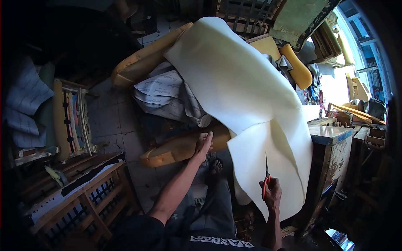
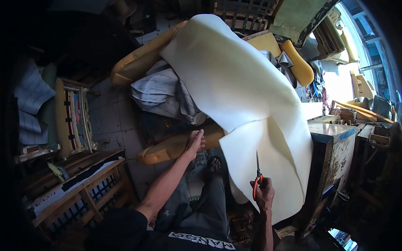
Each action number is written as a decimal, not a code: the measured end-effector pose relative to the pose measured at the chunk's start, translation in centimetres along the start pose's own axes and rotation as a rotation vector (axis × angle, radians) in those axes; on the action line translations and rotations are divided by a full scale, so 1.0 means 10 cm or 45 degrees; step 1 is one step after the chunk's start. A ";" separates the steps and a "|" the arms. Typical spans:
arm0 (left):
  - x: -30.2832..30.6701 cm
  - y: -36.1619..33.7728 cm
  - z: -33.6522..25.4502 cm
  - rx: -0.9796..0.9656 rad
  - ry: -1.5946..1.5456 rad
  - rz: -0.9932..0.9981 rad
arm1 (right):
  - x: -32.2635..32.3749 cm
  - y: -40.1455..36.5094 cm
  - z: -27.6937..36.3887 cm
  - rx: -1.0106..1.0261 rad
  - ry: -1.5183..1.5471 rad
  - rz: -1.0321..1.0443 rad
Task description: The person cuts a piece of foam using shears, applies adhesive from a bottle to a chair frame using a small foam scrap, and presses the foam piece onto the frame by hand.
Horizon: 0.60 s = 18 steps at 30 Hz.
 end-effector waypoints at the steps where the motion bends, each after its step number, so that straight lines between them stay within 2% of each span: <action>1: -0.16 0.16 -0.09 0.129 -0.110 -0.008 | -0.11 0.03 0.13 0.050 0.017 0.037; 3: -0.44 0.38 -0.03 0.343 -0.236 0.020 | -0.19 0.04 0.25 0.063 -0.002 0.074; 6: -0.80 0.63 0.05 0.376 -0.469 0.150 | -0.20 0.20 0.38 -0.280 0.031 0.354; 7: -0.88 0.66 0.07 0.403 -0.473 0.151 | -0.17 0.29 0.40 -0.302 0.016 0.353; 9: -0.99 0.67 0.12 0.309 -0.539 0.117 | -0.16 0.47 0.43 -0.330 -0.020 0.465; 10: -1.04 0.71 0.09 0.123 -0.674 0.120 | -0.17 0.58 0.46 -0.394 -0.024 0.491; 11: -1.05 0.64 0.18 0.140 -0.678 0.102 | -0.12 0.72 0.51 -0.406 -0.041 0.506; 13: -0.99 0.17 -0.19 -0.015 -0.717 0.193 | -0.14 0.85 0.56 -0.496 -0.007 0.686; 15: -0.88 -0.28 -0.40 -0.143 -0.703 0.113 | -0.11 0.97 0.54 -0.509 -0.031 0.768; 16: -0.79 -0.44 -0.38 -0.129 -0.695 0.033 | -0.12 1.00 0.47 -0.489 -0.002 0.854; 17: -0.67 -0.58 -0.33 -0.012 -0.702 -0.026 | -0.11 0.99 0.42 -0.475 0.023 0.944; 18: -0.57 -0.70 -0.27 -0.002 -0.658 -0.033 | -0.09 0.99 0.39 -0.434 -0.114 1.005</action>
Point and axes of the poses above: each hand's wrist, its own y-axis towards the middle knuckle, its own x-axis out of the back of the hand, z = x × y, the point moved 5 cm from there along y, towards the middle knuckle, and after that the axes turned 15 degrees about -x, right-handed, at the moved point
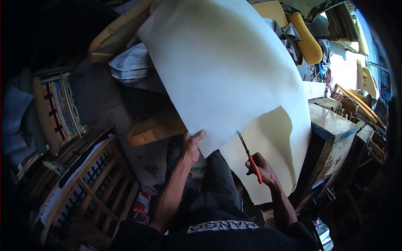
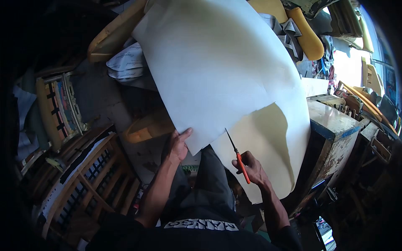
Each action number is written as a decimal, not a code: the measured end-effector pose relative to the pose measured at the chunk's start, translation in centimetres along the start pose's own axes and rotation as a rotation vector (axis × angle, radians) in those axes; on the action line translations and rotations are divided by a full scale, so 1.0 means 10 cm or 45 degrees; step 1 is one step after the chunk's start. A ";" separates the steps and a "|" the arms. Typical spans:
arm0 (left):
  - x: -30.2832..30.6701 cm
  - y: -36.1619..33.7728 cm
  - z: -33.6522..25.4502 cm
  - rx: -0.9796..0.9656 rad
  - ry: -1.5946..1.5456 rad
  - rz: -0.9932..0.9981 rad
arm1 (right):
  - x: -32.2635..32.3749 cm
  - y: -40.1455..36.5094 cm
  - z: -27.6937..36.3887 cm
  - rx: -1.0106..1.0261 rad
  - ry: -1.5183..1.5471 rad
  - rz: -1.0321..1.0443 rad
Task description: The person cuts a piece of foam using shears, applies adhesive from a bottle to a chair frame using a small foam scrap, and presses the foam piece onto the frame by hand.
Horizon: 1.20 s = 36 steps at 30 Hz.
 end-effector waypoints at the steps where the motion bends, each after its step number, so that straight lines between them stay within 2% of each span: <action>1: 0.09 -0.08 0.01 0.003 0.048 -0.009 | 0.02 0.04 -0.07 -0.018 -0.004 0.027; 4: 0.22 -0.24 0.11 0.006 0.075 -0.101 | -0.04 0.10 -0.22 -0.070 -0.372 0.200; 9: 0.32 -0.30 0.37 0.100 0.069 -0.185 | -0.12 0.24 -0.19 -0.074 -0.456 0.281; 15: 0.28 -0.39 0.43 0.173 0.016 -0.234 | -0.07 0.35 0.17 -0.061 -0.400 0.227; 23: 0.26 -0.35 0.39 0.162 0.003 -0.198 | 0.03 0.29 0.35 -0.086 -0.584 0.216; 25: 0.26 -0.35 0.40 0.153 0.022 -0.191 | 0.04 0.30 0.34 -0.177 -0.533 0.236; 31: 0.21 -0.44 0.36 0.182 -0.011 -0.166 | -0.07 0.41 0.51 -0.067 -0.502 0.208; 34: 0.25 -0.47 0.37 0.184 0.014 -0.147 | -0.07 0.35 0.47 -0.171 -0.536 0.230; 36: 0.26 -0.49 0.39 0.199 0.037 -0.137 | -0.09 0.38 0.46 -0.146 -0.454 0.262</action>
Point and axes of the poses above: each hand's wrist, its own y-axis towards the middle knuckle, its own x-axis out of the back of the hand, z = x × y, the point moved 5 cm from there along y, towards the middle knuckle, and after that the axes turned 15 degrees about -x, right-handed, at the moved point
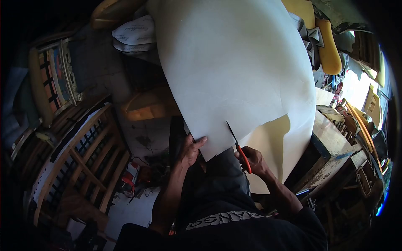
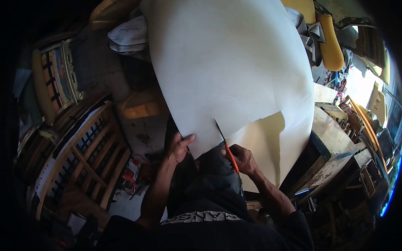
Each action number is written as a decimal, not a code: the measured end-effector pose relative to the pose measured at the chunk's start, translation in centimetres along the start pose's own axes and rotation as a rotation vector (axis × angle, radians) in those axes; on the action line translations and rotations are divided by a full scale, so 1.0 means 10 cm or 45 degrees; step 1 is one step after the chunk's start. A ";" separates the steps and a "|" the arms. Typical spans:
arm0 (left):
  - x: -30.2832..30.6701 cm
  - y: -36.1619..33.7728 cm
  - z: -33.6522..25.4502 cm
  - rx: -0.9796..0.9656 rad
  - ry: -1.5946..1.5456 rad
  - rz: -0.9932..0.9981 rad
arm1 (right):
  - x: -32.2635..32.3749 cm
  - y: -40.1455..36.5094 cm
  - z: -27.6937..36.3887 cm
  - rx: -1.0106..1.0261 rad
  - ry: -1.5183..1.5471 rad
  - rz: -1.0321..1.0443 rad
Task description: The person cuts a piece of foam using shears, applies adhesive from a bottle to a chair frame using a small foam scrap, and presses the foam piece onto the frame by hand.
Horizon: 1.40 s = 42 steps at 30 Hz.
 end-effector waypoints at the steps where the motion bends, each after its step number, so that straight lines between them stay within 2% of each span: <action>1: 0.00 -0.01 0.00 -0.002 0.009 0.027 | -0.01 0.00 0.01 0.040 0.087 0.032; 5: -0.03 -0.06 0.00 -0.041 0.015 0.070 | 0.06 0.06 0.21 0.122 0.092 -0.021; 7: -0.02 -0.09 0.01 -0.035 0.001 0.081 | 0.08 0.03 0.20 0.008 0.046 -0.008; 9: -0.03 -0.12 0.01 -0.040 -0.015 0.078 | 0.10 0.07 0.22 0.034 0.052 0.010; 11: -0.06 -0.18 0.02 0.028 -0.070 0.100 | 0.08 0.22 0.22 -0.055 0.000 0.042; 13: -0.09 -0.18 -0.09 -0.043 -0.092 0.075 | 0.07 0.18 0.43 0.038 0.047 0.037; 15: -0.10 -0.22 -0.11 -0.026 -0.026 0.152 | 0.08 0.13 0.37 -0.077 -0.080 -0.050; 21: -0.09 -0.32 -0.12 0.014 -0.003 0.180 | 0.07 0.17 0.65 0.033 -0.030 -0.072; 23: -0.08 -0.34 -0.15 0.000 -0.014 0.159 | 0.06 0.09 0.78 0.045 -0.150 -0.073; 25: -0.08 -0.35 -0.13 -0.033 -0.020 0.203 | -0.01 0.24 0.67 0.103 -0.070 -0.074; 28: -0.09 -0.41 -0.13 0.050 0.023 0.253 | -0.01 0.24 0.86 0.215 0.139 0.092; 31: -0.08 -0.44 -0.09 0.084 -0.047 0.163 | -0.02 0.16 1.01 0.244 0.082 0.027; 33: -0.05 -0.45 -0.07 0.073 -0.058 0.192 | -0.04 0.18 1.01 0.222 0.111 -0.058; 35: -0.07 -0.49 -0.04 0.065 -0.083 0.208 | -0.03 0.15 1.18 0.375 0.041 -0.060; 36: -0.08 -0.52 -0.05 0.058 -0.091 0.204 | -0.04 0.06 1.29 0.399 0.007 -0.201; 41: -0.08 -0.55 -0.08 0.026 -0.087 0.201 | -0.06 0.37 1.07 0.382 -0.044 -0.146; 42: -0.08 -0.57 -0.07 0.041 -0.057 0.210 | -0.06 0.39 1.11 0.459 -0.027 -0.175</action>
Point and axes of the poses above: each hand's wrist, its own y-axis towards the middle knuckle, its own x-axis out of the back of the hand, z = x × y, the point moved 5 cm from there along y, towards the middle knuckle, and after that the axes turned 15 degrees about -x, right-handed, at the moved point
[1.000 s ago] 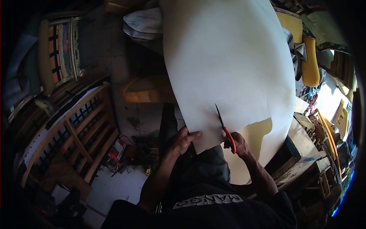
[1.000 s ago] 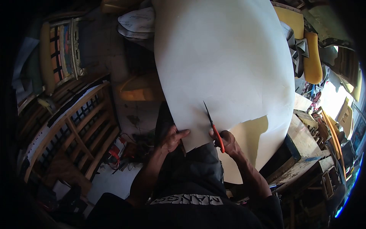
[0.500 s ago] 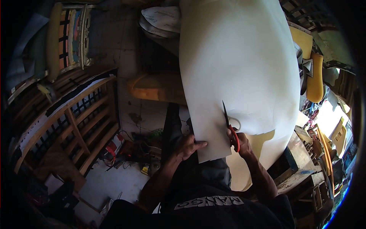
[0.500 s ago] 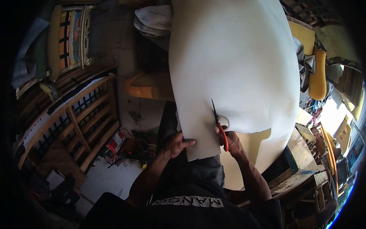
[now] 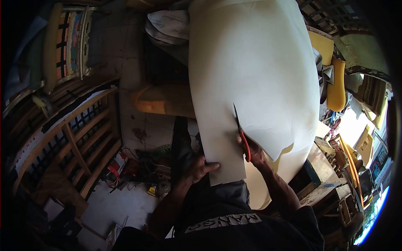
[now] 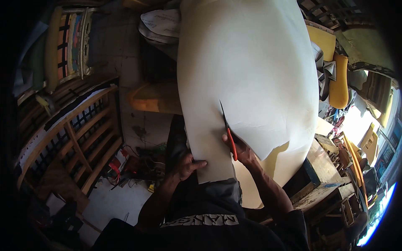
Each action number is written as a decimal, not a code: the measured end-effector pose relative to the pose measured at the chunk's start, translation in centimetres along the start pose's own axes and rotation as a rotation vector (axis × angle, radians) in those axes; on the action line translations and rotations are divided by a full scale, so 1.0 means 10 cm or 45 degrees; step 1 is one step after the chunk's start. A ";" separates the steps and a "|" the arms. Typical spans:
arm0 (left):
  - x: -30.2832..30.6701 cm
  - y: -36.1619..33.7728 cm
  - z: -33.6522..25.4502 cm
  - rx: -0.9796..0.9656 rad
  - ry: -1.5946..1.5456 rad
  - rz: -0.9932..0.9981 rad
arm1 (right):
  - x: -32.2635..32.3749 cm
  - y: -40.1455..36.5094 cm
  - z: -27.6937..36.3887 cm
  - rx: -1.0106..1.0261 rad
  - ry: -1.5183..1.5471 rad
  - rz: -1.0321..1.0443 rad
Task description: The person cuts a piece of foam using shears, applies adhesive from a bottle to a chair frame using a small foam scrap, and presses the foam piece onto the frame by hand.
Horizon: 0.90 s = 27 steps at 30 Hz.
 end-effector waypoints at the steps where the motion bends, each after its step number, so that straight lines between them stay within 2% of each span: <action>1: -0.02 -0.01 0.00 0.018 0.029 0.010 | 0.01 0.01 0.05 0.074 0.016 -0.034; 5: -0.01 -0.03 0.00 0.013 0.007 0.052 | 0.03 -0.01 0.30 0.187 -0.100 -0.057; 7: -0.03 -0.05 0.02 0.035 0.036 0.064 | 0.01 0.00 0.28 0.209 0.135 0.012; 8: -0.04 -0.06 0.03 0.027 0.034 0.064 | 0.03 0.03 0.31 0.215 0.130 0.012; 11: -0.06 -0.08 0.07 0.069 0.015 0.083 | 0.07 0.09 0.37 0.139 0.027 0.050; 13: -0.05 -0.08 0.07 0.139 0.073 0.163 | 0.08 0.01 0.30 -0.119 0.072 0.074; 14: -0.02 -0.05 0.05 0.140 0.074 0.168 | 0.08 -0.04 0.28 -0.119 0.074 0.069; 16: 0.03 0.19 -0.23 -0.188 0.046 0.384 | 0.10 -0.07 0.27 -0.116 0.215 0.056; 18: 0.37 0.73 -0.43 -0.222 -0.404 0.199 | 0.12 -0.10 0.26 -0.161 0.219 0.034; 19: 0.42 1.02 -0.78 -0.342 -0.303 0.109 | 0.13 -0.11 0.24 -0.208 0.225 0.028; 22: 0.57 1.73 -1.43 -0.500 -0.296 0.088 | 0.17 -0.15 0.21 -0.207 0.152 0.059; 23: 0.51 1.74 -1.55 -0.541 -0.087 0.005 | 0.18 -0.18 0.20 -0.211 0.115 0.098; 25: 0.33 1.68 -1.72 -0.663 0.066 -0.032 | 0.20 -0.14 0.22 -0.158 0.166 0.132; 26: 0.30 1.62 -1.69 -0.658 0.064 -0.035 | 0.18 -0.15 0.22 -0.113 0.233 0.180; 27: 0.29 1.53 -1.67 -0.727 0.084 -0.096 | 0.19 -0.12 0.26 -0.131 0.138 0.172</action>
Point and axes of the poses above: each hand's wrist, its own y-axis towards the middle knuckle, its own x-axis out of the back of the hand, z = x × y, the point moved 5 cm from there along y, towards the middle knuckle, and after that the axes turned 15 degrees about -x, right-handed, at the moved point
